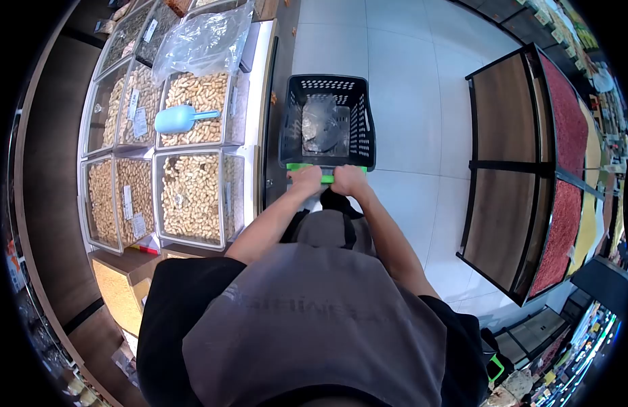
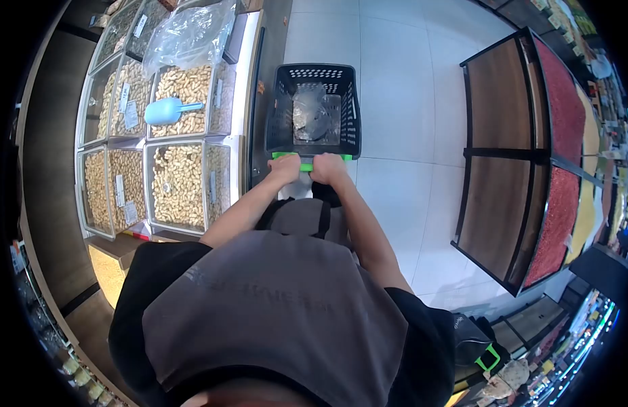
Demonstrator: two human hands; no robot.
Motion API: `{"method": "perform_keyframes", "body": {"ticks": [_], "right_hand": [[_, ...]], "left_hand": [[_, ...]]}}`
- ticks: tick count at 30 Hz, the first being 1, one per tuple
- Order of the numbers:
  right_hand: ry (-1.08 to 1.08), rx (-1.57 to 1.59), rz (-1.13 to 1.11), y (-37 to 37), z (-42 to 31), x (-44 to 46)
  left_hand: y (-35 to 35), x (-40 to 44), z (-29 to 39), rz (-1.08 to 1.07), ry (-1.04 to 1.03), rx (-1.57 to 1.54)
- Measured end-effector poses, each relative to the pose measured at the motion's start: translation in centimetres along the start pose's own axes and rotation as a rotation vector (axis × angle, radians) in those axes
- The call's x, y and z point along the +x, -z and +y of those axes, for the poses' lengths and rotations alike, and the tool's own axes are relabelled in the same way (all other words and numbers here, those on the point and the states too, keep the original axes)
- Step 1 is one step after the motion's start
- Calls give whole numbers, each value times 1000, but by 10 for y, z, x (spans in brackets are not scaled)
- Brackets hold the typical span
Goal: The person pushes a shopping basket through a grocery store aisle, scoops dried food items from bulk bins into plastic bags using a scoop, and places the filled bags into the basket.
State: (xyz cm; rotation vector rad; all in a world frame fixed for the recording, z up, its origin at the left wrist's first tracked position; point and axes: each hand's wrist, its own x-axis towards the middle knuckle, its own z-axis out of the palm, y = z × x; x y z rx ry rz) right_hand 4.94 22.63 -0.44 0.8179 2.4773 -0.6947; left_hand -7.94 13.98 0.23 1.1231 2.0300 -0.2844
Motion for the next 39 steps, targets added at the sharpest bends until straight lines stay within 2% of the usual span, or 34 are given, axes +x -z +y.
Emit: {"method": "perform_keyframes", "body": {"ticks": [1, 4, 9, 13, 19, 22, 25, 29, 30, 31, 39], "right_hand": [[7, 2, -5, 6, 4, 9], [49, 9, 16, 42, 18, 43], [65, -39, 15, 93, 36, 96], [40, -47, -33, 135, 43, 141], [31, -84, -21, 181, 57, 218], [21, -75, -21, 209, 67, 263], [3, -98, -17, 237, 82, 301], [7, -109, -18, 277, 86, 360], [19, -111, -16, 287, 87, 377], [27, -114, -20, 297, 87, 386], [27, -93, -2, 355, 103, 467]], "left_hand": [[3, 5, 0, -3, 8, -1], [30, 40, 7, 178, 24, -19], [80, 81, 15, 243, 35, -89], [99, 136, 13, 515, -45, -18], [164, 195, 7, 471, -55, -55], [195, 238, 3, 594, -91, -103], [234, 276, 2, 489, -147, -146], [288, 321, -11, 518, -235, -175], [306, 333, -14, 463, -233, -163], [312, 342, -19, 533, -308, -184], [393, 414, -24, 490, -279, -100]]}}
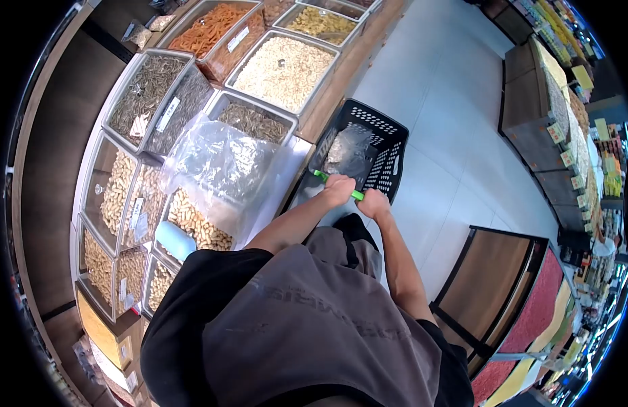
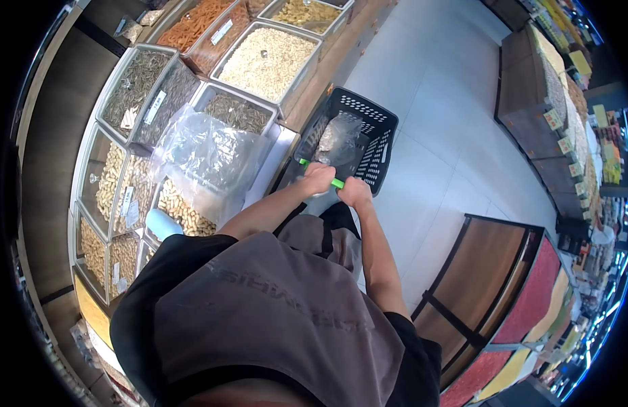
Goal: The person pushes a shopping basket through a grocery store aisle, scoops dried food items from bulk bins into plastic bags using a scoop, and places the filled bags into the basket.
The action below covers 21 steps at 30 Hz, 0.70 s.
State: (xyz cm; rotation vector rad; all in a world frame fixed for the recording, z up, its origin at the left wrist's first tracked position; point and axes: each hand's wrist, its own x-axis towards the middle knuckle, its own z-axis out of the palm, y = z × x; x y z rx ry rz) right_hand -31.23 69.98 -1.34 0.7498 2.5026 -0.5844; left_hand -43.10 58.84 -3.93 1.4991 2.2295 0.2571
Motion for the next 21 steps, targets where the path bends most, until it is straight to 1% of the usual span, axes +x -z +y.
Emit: {"method": "perform_keyframes", "body": {"ticks": [1, 2, 3, 4, 6, 8, 9, 11, 12, 14, 15, 16, 18, 19, 21], "right_hand": [[-1, 0, 8, 5, 4, 12], [-1, -1, 16, 10, 8, 24], [-13, 27, 35, 33, 2, 23], [13, 21, 24, 34, 7, 29], [65, -15, 22, 38, 20, 36], [163, 26, -25, 30, 35, 29], [175, 23, -54, 32, 40, 37], [190, 35, -132, 36, 52, 59], [278, -3, -172, 48, 54, 62], [366, 1, -280, 36, 69, 80], [474, 3, -267, -9, 97, 95], [593, -8, -240, -25, 119, 110], [587, 29, -237, -8, 122, 107], [513, 32, -219, 9, 117, 100], [356, 61, -186, 25, 118, 72]], "left_hand": [[6, 11, -3, -29, -18, 24], [11, 21, -3, -24, 5, 20], [30, 24, 4, -20, 37, 27], [42, 26, 9, -18, 72, 37], [27, 41, 7, -70, 116, 55], [27, 41, 18, -133, 132, 89], [38, 48, 19, -117, 157, 96], [52, 52, 26, -244, 155, 19], [54, 54, 27, -251, 167, 14], [48, 64, 29, -365, 137, -4], [28, 63, 32, -400, 116, -24], [30, 71, 36, -388, 119, -38], [34, 74, 42, -350, 138, -41], [48, 73, 52, -322, 135, -21], [43, 75, 63, -382, 130, -31]]}}
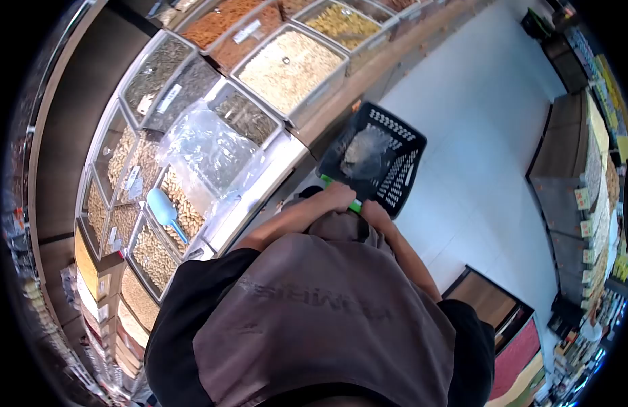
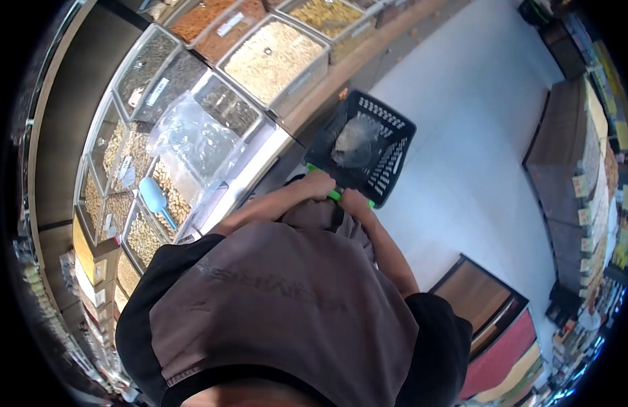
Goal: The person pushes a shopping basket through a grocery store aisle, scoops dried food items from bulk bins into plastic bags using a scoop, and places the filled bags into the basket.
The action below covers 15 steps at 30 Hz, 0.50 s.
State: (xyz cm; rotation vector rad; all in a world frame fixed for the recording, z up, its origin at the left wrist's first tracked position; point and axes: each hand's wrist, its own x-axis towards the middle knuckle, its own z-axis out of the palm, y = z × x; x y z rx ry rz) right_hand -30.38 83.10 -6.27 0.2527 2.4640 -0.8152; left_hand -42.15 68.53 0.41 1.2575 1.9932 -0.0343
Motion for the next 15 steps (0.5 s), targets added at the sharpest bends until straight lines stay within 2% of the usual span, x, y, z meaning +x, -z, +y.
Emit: {"method": "perform_keyframes", "body": {"ticks": [1, 3, 5, 7, 9, 13, 15], "right_hand": [[-66, -3, -6, 19, -14, -13], [-12, -66, -3, 18, -3, -21], [-39, -51, 18, 14, 7, -22], [-76, -39, 15, 8, 17, -29], [5, -59, 53, 8, 27, -36], [-15, -42, 30, 12, 32, -35], [-83, -44, -26, 22, 32, -30]], "left_hand": [[3, 4, 6, -17, 6, 4], [-1, 10, 17, -76, -6, -68], [-10, 18, 17, 13, 4, -73], [-12, 23, 25, -27, -10, -66], [-13, 30, 31, -50, -38, -65], [-13, 39, 35, -61, -53, -53], [-12, 45, 33, 28, -93, -72]]}}
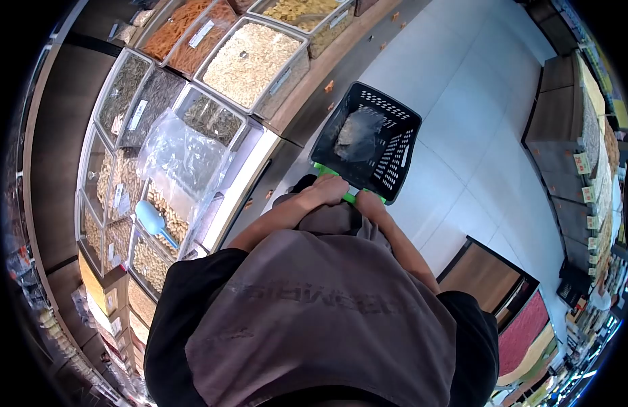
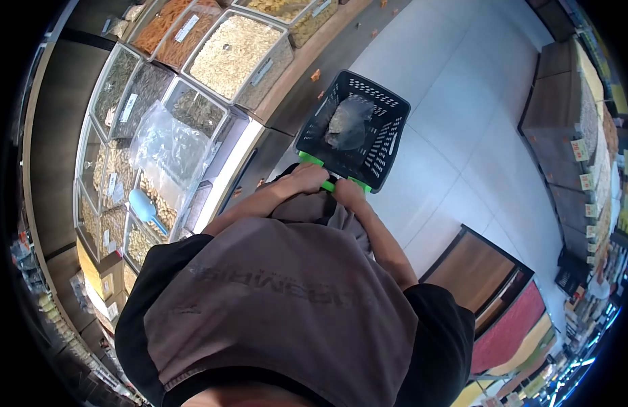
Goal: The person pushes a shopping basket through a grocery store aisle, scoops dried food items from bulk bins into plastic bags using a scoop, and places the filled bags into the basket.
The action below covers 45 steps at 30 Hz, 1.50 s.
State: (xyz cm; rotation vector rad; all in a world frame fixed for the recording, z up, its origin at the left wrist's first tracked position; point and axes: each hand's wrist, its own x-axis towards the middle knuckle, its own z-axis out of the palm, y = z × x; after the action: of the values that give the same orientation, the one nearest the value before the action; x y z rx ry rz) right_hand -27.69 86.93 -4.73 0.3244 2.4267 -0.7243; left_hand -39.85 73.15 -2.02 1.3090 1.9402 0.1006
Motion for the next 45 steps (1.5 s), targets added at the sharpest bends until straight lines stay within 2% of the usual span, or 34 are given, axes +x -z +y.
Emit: {"method": "perform_keyframes", "body": {"ticks": [1, 3, 6, 8, 10, 18, 20, 25, 27, 30, 31, 33, 36, 41, 44, 45], "right_hand": [[9, -8, 1, 8, 0, 2], [-13, 45, 6, 19, -6, 5], [3, 112, 4, 23, 0, 24], [57, 116, 20, 27, 3, 35], [47, 125, 48, 37, 1, 41], [57, 92, 79, 66, 4, 61], [54, 98, 82, 84, -7, 59], [70, 75, 50, 95, -9, 88], [91, 46, 71, 99, -12, 101], [143, 32, 63, 113, -24, 102], [110, 44, 79, 114, -26, 103], [85, 54, 90, 121, -26, 105], [51, 74, 96, 126, -21, 107], [81, 80, 219, 118, -1, 123], [-6, 129, 152, 128, -7, 136], [27, 95, 155, 129, -8, 142]], "left_hand": [[3, 3, 0, 9, 7, -1], [6, 5, 0, 182, 27, -13], [14, 10, -7, 262, 56, 20], [22, 15, -11, 269, 116, 50], [33, 16, -12, 280, 68, 97], [37, 34, -34, 490, 100, 65], [46, 35, -35, 450, 136, 59], [47, 43, -47, 632, 203, -26], [41, 46, -56, 829, 232, -34], [49, 42, -61, 887, 235, -59], [55, 42, -61, 891, 224, -52], [66, 43, -60, 720, 285, -143], [75, 51, -57, 675, 293, -126], [83, 69, -59, 650, 247, -88], [93, 77, -68, 715, 276, -94], [93, 78, -70, 748, 289, -89]]}}
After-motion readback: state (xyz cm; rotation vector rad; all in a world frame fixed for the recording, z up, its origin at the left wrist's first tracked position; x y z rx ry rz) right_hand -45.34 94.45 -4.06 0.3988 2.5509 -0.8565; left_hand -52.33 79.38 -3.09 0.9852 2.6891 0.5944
